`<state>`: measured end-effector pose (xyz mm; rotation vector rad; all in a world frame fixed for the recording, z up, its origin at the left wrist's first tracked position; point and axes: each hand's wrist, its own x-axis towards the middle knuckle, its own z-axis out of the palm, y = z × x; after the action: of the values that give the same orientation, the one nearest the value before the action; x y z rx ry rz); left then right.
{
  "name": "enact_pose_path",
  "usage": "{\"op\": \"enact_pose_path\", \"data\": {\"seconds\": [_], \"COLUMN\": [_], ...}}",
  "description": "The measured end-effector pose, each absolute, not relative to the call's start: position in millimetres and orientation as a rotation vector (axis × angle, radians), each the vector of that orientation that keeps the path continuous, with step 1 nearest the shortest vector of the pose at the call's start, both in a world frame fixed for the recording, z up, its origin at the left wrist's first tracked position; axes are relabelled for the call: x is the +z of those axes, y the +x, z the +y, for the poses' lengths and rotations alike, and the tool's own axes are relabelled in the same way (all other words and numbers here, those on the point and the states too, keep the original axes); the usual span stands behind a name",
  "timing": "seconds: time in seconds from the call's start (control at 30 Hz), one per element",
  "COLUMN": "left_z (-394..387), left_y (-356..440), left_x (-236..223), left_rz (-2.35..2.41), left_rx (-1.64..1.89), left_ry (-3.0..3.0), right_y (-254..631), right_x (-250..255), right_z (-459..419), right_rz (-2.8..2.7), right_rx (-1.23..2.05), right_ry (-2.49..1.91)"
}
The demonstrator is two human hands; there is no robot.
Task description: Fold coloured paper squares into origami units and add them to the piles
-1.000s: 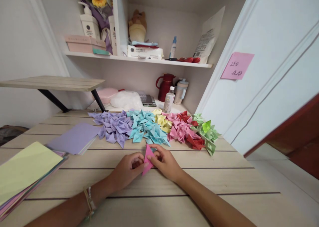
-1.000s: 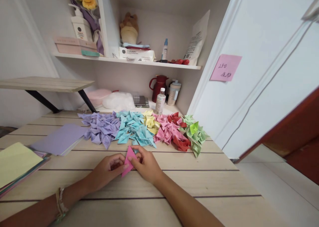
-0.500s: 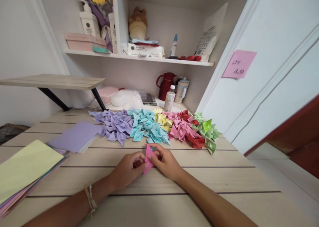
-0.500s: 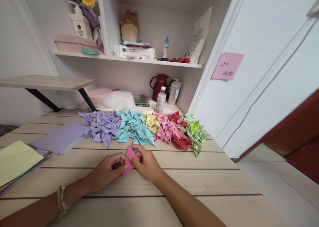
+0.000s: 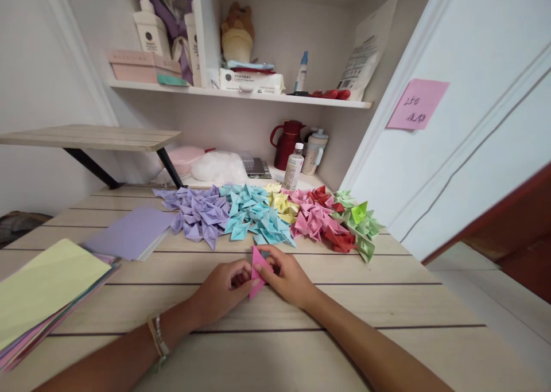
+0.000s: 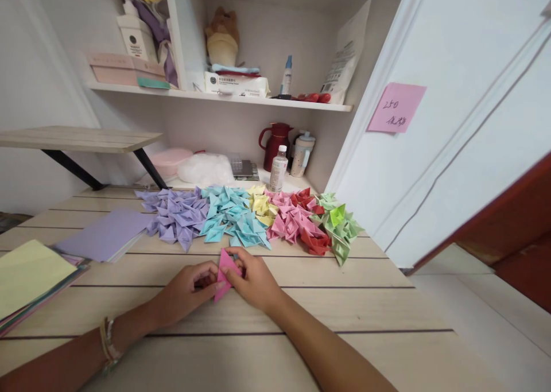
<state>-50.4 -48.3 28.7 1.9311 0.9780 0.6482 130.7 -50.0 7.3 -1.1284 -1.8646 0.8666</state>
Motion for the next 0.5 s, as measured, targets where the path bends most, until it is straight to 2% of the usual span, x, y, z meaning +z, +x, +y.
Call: {"op": "enact_pose_path", "data": {"seconds": [0.27, 0.5], "left_z": [-48.1, -46.5], "left_y": [-50.0, -51.0], "left_x": [30.0, 29.9], "left_rz": [0.966, 0.955], "left_rx": [0.668, 0.725], "left_ry": [1.893, 1.811], "right_y": [130.3, 127.9], "right_x": [8.5, 7.4], "right_z": [-50.3, -47.7], "right_rz": [-1.807, -1.552], "right_rx": [0.904, 1.147], "right_ry": [-1.116, -1.027]}}
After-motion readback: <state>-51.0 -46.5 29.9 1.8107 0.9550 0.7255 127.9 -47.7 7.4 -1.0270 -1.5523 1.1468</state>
